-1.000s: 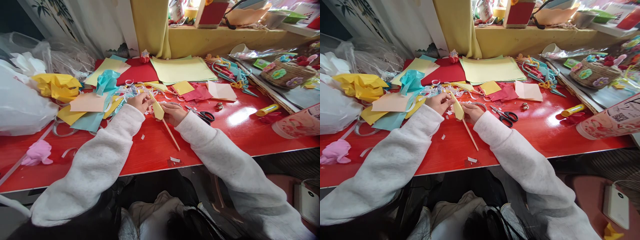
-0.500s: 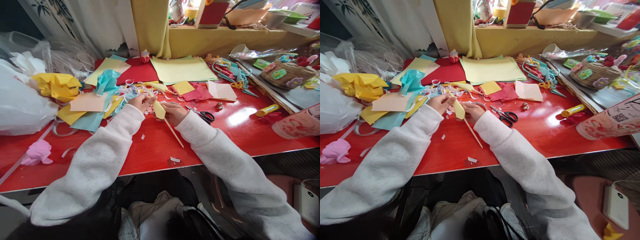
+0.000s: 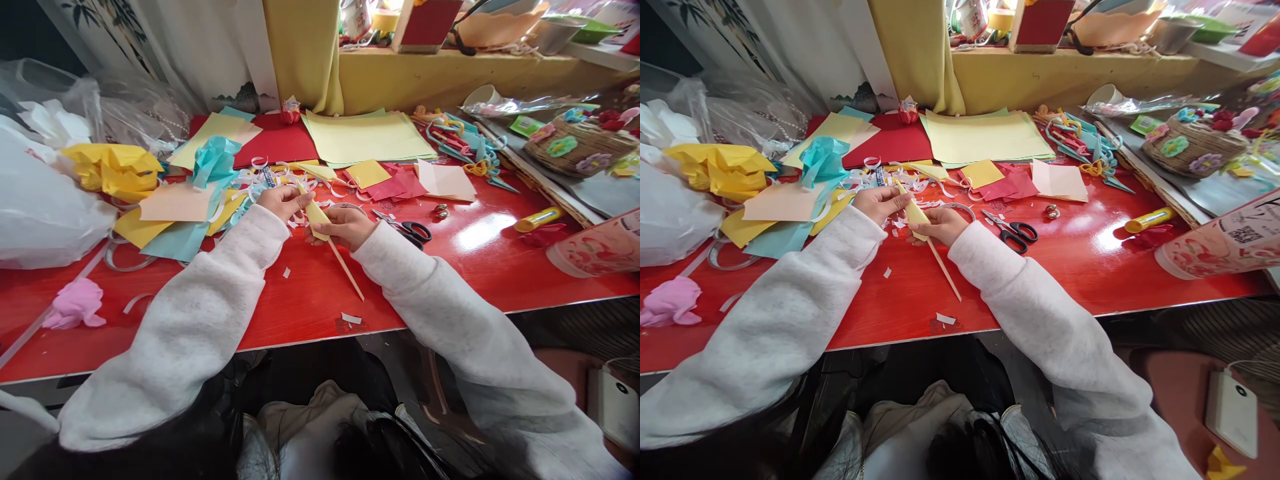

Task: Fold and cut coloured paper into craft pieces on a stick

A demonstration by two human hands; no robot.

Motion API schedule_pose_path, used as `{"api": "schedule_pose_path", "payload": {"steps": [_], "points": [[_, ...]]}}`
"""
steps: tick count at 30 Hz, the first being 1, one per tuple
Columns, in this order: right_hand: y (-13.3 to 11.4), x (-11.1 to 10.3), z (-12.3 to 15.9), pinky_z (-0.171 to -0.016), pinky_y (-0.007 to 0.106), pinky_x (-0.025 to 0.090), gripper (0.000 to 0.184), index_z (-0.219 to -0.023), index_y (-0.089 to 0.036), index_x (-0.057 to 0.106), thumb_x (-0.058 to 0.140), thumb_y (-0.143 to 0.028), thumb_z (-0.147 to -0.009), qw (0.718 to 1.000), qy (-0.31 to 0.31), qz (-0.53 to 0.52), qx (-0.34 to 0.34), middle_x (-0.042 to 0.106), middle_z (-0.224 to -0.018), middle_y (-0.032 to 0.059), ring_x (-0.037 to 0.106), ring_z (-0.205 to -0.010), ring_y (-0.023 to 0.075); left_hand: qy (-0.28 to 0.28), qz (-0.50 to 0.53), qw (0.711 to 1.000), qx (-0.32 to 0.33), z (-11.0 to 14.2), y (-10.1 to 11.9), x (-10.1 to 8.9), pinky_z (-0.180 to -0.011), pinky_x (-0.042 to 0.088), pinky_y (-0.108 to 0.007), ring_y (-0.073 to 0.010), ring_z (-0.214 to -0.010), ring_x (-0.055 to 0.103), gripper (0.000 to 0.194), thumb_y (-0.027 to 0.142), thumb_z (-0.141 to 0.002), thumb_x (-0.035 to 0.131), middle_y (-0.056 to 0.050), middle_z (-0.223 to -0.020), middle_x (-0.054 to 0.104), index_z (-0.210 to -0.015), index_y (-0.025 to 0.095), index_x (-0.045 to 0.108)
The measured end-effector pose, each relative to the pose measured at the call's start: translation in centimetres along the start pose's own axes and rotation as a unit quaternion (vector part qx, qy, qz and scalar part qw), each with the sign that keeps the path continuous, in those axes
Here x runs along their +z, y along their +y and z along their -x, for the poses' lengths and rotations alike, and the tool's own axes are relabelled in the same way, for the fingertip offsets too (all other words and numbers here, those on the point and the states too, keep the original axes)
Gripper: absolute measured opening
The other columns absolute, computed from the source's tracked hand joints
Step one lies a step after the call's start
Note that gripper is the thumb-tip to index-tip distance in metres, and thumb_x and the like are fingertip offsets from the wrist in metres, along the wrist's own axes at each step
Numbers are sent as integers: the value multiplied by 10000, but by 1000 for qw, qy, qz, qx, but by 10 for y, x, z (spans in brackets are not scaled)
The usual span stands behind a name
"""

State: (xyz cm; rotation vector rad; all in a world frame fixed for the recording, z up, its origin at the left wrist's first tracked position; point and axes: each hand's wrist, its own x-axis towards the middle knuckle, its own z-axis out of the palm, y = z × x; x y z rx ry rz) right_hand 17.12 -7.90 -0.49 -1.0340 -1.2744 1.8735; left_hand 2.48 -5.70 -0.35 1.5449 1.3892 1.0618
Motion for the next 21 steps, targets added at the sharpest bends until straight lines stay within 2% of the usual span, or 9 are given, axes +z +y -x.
{"api": "schedule_pose_path", "payload": {"steps": [5, 11, 14, 18, 21], "points": [[1, -1, -1, -592, 226, 502, 64, -702, -110, 507, 533, -53, -691, 1000, -16, 3, 1, 596, -593, 1, 582, -543, 84, -4, 19, 1000, -13, 1, 2, -1, -459, 390, -197, -66, -436, 473, 319, 433, -570, 631, -3, -518, 559, -642, 125, 594], [-1, 0, 0, -623, 251, 508, 58, -727, -109, 530, 529, -58, -698, 1000, -13, 22, 7, 619, -632, 15, 593, -557, 92, -6, 50, 998, -40, 5, 8, -2, -448, 389, -200, -65, -432, 477, 271, 373, -557, 663, 1, -515, 548, -611, 121, 577], [-2, 2, 1, -639, 256, 512, 31, -704, -102, 538, 515, -97, -725, 1000, -9, 20, 7, 626, -656, 35, 596, -567, 95, -14, 61, 997, -44, 5, 9, -4, -473, 402, -210, -68, -445, 484, 238, 352, -587, 647, -2, -521, 549, -607, 127, 572], [-2, 2, 3, -629, 249, 516, 111, -704, -99, 539, 468, -152, -770, 1000, -6, 2, 7, 633, -662, 52, 603, -582, 102, -29, 79, 995, -46, 5, 10, -5, -491, 410, -216, -71, -453, 493, 201, 326, -639, 607, -4, -523, 544, -612, 130, 574], [-3, -1, 4, -630, 256, 515, 159, -762, -98, 550, 414, -169, -803, 999, -35, -19, 8, 641, -662, 60, 614, -600, 113, -25, 102, 993, -53, 5, 14, -2, -484, 414, -216, -80, -477, 520, 219, 347, -690, 550, -9, -565, 558, -685, 132, 593]]}}
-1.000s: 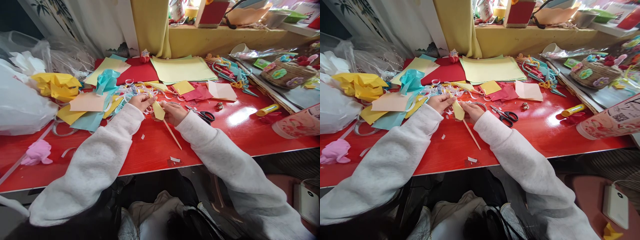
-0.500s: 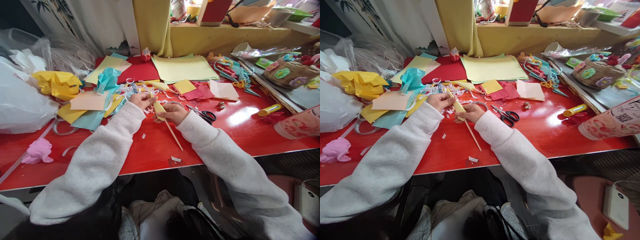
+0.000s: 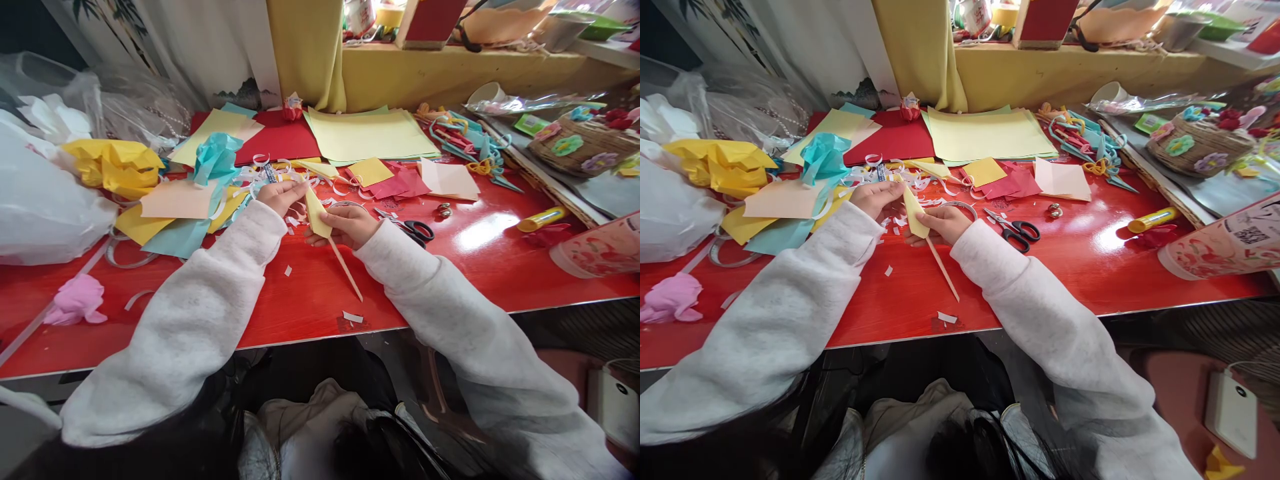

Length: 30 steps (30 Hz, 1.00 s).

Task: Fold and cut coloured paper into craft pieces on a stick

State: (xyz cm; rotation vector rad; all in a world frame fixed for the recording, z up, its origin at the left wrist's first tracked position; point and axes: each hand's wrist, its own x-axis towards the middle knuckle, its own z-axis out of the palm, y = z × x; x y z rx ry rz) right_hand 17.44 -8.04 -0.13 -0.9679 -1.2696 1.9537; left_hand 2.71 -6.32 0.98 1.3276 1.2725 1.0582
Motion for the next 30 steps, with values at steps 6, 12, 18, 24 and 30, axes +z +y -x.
{"api": "schedule_pose_path", "payload": {"steps": [6, 12, 18, 24, 30], "points": [[-6, 1, 5, -622, 286, 511, 279, -906, -105, 543, 335, -278, -841, 998, -48, -10, 29, 653, -701, 78, 621, -613, 126, 18, 21, 999, 33, 1, 7, 9, -462, 420, -196, -84, -535, 554, 234, 332, -746, 487, -9, -634, 577, -847, 141, 578], [-7, 8, 6, -683, 298, 510, 354, -876, -112, 567, 376, -400, -798, 999, 44, 18, -3, 649, -765, 95, 625, -682, 139, 50, -12, 998, 36, -3, 6, 3, -428, 395, -191, -71, -469, 518, 220, 367, -707, 534, 18, -527, 509, -697, 147, 539], [-6, 5, 6, -701, 283, 510, 231, -879, -125, 589, 503, -297, -750, 999, 3, 43, -26, 649, -743, 56, 623, -687, 125, 18, -30, 998, 52, 2, 6, 0, -387, 330, -194, -52, -392, 442, 310, 456, -672, 540, 33, -466, 452, -617, 153, 500], [-5, 1, 4, -667, 261, 523, 169, -841, -129, 592, 541, -243, -727, 997, 67, 16, -44, 645, -725, 38, 627, -679, 126, -27, -62, 998, 14, 2, 0, 3, -405, 343, -220, -73, -402, 459, 350, 484, -605, 588, 2, -486, 502, -614, 135, 556], [-6, 2, 3, -617, 258, 531, 213, -700, -104, 573, 549, -316, -707, 997, 66, 50, -8, 638, -641, 65, 628, -606, 139, -5, -61, 998, 16, 2, 0, 2, -379, 325, -210, -60, -371, 425, 302, 421, -582, 636, 17, -447, 487, -600, 134, 542]]}}
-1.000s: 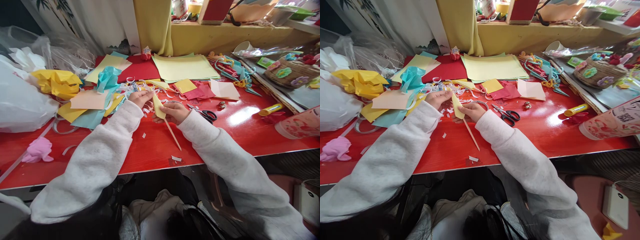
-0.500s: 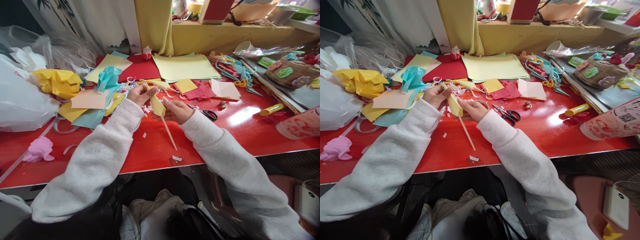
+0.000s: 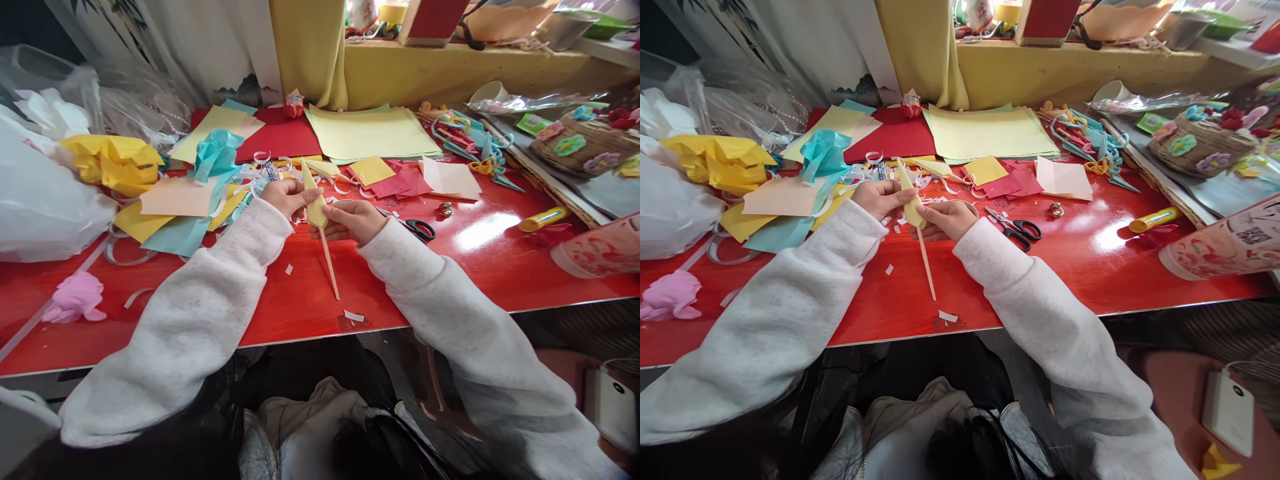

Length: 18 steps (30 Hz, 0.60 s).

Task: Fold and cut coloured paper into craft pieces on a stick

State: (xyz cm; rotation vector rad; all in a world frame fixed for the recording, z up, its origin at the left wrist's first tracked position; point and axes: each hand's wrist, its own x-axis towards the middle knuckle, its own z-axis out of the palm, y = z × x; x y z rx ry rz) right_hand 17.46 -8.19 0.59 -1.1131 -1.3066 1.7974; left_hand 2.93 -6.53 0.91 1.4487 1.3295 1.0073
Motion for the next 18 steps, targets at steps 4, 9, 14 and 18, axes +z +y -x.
{"api": "schedule_pose_path", "payload": {"steps": [4, 9, 14, 18], "points": [[1, -1, 0, -635, 269, 531, 197, -706, -109, 569, 564, -306, -696, 1000, -9, 8, -3, 639, -638, 62, 629, -615, 142, -2, -1, 1000, -3, 0, 1, 1, -361, 308, -204, -56, -352, 408, 321, 443, -590, 621, 25, -419, 468, -573, 142, 512], [2, -1, 0, -635, 258, 529, 199, -751, -109, 577, 533, -301, -726, 1000, 6, 4, -22, 646, -661, 64, 628, -614, 132, -34, -47, 998, -5, 3, 3, 2, -334, 268, -199, -51, -325, 388, 338, 457, -608, 600, 22, -389, 454, -551, 134, 514], [3, -2, -2, -605, 243, 529, 188, -699, -101, 552, 570, -288, -697, 999, -30, 28, 11, 642, -621, 58, 617, -565, 115, -8, -35, 999, -4, 6, 5, 3, -333, 272, -189, -42, -317, 376, 360, 437, -592, 622, 29, -377, 438, -502, 128, 462], [4, -4, -4, -611, 254, 530, 159, -681, -100, 539, 591, -250, -684, 998, -52, 18, 1, 648, -634, 59, 623, -583, 123, -17, -31, 999, -23, 6, 3, 3, -330, 255, -187, -46, -309, 378, 368, 472, -598, 599, 26, -386, 448, -558, 121, 494]]}}
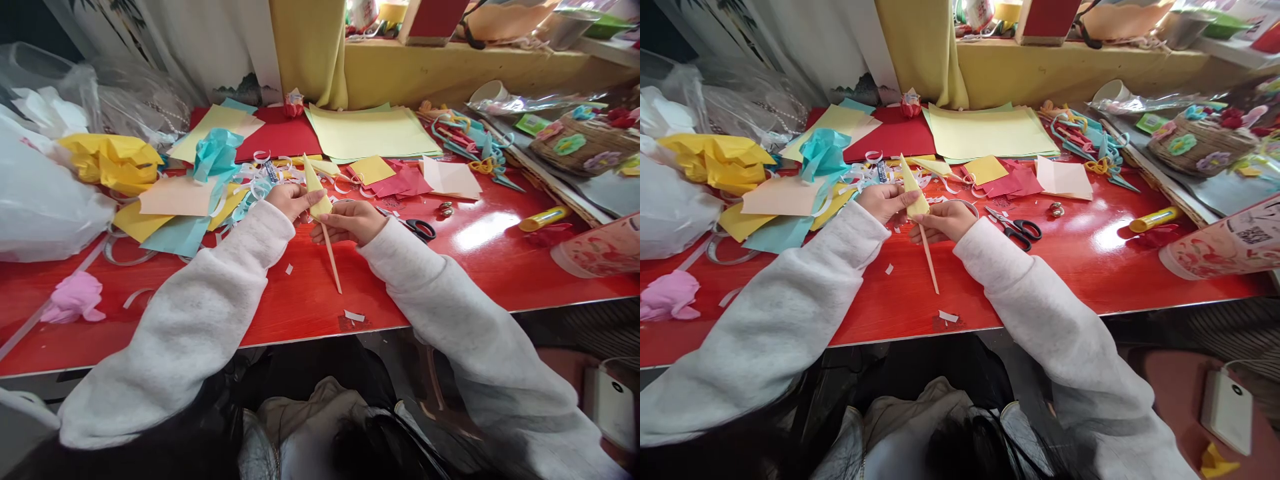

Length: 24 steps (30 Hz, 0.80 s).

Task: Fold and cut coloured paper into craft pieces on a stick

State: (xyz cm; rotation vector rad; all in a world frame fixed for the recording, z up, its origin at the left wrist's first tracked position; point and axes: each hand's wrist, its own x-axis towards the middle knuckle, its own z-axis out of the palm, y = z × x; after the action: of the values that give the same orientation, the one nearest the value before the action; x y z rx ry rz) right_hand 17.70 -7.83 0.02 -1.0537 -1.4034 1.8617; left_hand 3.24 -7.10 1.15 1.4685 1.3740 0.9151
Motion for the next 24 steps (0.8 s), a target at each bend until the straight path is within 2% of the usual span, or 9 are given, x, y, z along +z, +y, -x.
{"api": "schedule_pose_path", "payload": {"steps": [5, 11, 14, 17, 20, 24], "points": [[1, 0, 0, -589, 257, 531, 134, -698, -93, 552, 589, -221, -685, 1000, 0, -6, 0, 636, -586, 45, 622, -560, 130, -39, -19, 999, 2, -2, -6, 0, -331, 239, -182, -47, -307, 367, 326, 419, -554, 647, 42, -369, 428, -631, 120, 541], [0, 2, -1, -573, 245, 528, 115, -661, -92, 546, 578, -198, -693, 1000, 11, 4, 13, 632, -568, 42, 612, -531, 112, -18, -33, 999, 10, -3, -8, 3, -333, 243, -191, -38, -303, 333, 282, 368, -554, 655, 59, -354, 399, -615, 120, 536], [0, 2, -1, -553, 226, 524, 135, -664, -89, 549, 561, -216, -709, 1000, 13, 10, 24, 639, -588, 53, 616, -543, 115, -15, -13, 1000, 17, -4, -8, 2, -329, 244, -188, -31, -314, 337, 315, 382, -521, 674, 45, -399, 444, -636, 111, 561], [0, 3, 0, -541, 229, 523, 129, -662, -93, 536, 569, -211, -703, 999, 2, 9, 34, 645, -601, 59, 619, -550, 123, -7, 50, 998, 22, -6, -7, -2, -368, 327, -192, -50, -380, 424, 371, 430, -516, 663, 3, -526, 541, -673, 106, 578], [-1, 6, 2, -545, 236, 522, 91, -647, -98, 530, 579, -161, -691, 998, 2, 18, 52, 639, -582, 46, 620, -547, 129, 19, 109, 993, 30, -8, -7, -6, -460, 416, -223, -84, -461, 497, 381, 448, -522, 651, -18, -566, 563, -651, 96, 581], [-1, 9, 2, -553, 218, 517, 110, -691, -116, 557, 530, -214, -732, 999, 12, 10, 45, 634, -583, 24, 618, -554, 116, 5, 103, 994, 47, -9, -9, -7, -515, 433, -232, -82, -483, 500, 332, 389, -517, 674, -14, -558, 565, -636, 90, 594]]}}
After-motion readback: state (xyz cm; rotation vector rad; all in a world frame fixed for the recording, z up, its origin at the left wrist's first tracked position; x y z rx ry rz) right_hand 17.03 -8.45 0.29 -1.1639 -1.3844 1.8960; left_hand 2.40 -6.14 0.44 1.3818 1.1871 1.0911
